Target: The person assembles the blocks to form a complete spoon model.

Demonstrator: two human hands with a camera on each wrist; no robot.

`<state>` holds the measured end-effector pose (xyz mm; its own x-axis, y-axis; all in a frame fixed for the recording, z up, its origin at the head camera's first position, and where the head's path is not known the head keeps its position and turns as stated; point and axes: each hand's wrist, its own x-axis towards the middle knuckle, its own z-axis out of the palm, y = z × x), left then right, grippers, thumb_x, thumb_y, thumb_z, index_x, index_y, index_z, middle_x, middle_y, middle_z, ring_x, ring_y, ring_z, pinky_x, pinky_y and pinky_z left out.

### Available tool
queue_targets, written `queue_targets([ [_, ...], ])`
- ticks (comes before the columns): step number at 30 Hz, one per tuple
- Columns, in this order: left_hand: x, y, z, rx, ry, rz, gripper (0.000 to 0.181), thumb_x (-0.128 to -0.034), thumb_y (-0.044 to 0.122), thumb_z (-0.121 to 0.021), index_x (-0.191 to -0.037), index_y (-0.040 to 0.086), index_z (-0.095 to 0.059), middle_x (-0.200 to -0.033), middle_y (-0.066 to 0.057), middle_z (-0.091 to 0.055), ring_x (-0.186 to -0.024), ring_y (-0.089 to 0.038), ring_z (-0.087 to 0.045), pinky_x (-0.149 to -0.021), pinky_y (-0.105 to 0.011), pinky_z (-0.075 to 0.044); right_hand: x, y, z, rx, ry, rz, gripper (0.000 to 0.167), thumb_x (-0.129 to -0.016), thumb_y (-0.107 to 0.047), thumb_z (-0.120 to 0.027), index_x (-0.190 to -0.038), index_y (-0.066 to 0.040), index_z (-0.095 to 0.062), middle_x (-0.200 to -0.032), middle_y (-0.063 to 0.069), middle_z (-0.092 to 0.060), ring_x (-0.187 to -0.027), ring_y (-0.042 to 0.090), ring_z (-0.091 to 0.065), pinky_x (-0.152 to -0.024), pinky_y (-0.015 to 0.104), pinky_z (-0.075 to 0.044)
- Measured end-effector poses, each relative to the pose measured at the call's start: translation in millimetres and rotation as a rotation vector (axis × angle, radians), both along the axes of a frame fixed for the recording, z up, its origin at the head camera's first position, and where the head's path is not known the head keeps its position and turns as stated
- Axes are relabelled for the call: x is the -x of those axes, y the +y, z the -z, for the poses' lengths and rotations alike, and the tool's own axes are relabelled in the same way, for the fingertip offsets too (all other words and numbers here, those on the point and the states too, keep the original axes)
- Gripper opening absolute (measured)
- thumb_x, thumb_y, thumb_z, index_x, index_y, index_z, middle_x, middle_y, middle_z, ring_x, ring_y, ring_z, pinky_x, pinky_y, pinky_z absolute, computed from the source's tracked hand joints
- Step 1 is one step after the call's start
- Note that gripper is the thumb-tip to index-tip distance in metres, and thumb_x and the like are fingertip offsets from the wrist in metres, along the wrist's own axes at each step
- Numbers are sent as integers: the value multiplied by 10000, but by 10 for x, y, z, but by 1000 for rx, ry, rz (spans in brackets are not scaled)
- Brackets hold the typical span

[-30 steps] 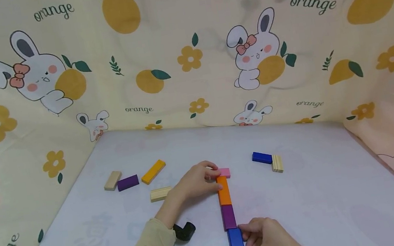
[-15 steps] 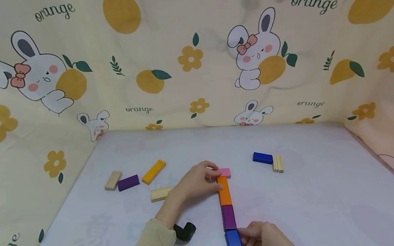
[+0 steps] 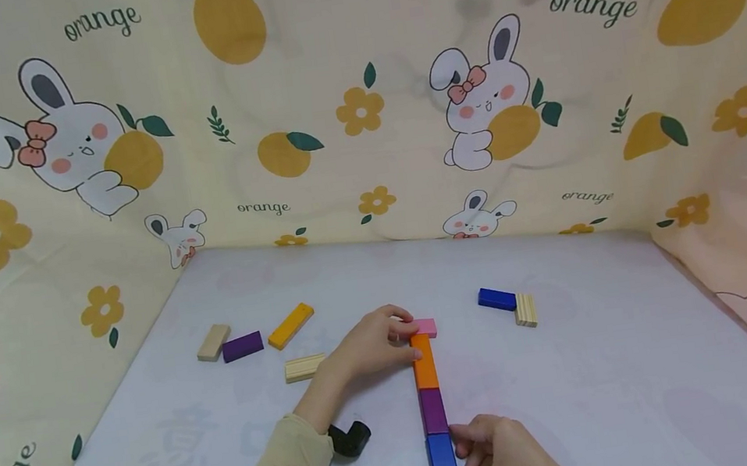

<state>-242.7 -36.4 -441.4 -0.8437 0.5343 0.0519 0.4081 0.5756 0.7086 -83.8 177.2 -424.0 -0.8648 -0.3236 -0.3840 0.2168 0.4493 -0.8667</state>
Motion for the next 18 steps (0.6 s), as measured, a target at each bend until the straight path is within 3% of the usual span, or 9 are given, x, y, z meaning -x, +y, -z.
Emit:
queue_targets([
  [18, -3, -2, -6, 4, 20, 13, 458, -855, 351, -778, -1253, 140, -698, -1264, 40, -550, -1003, -137, -556, -882, -261, -475, 31, -18, -2, -5, 2, -11, 776, -685, -86, -898, -1313, 163, -516, -894, 83, -579, -720, 205, -586, -597, 238, -495],
])
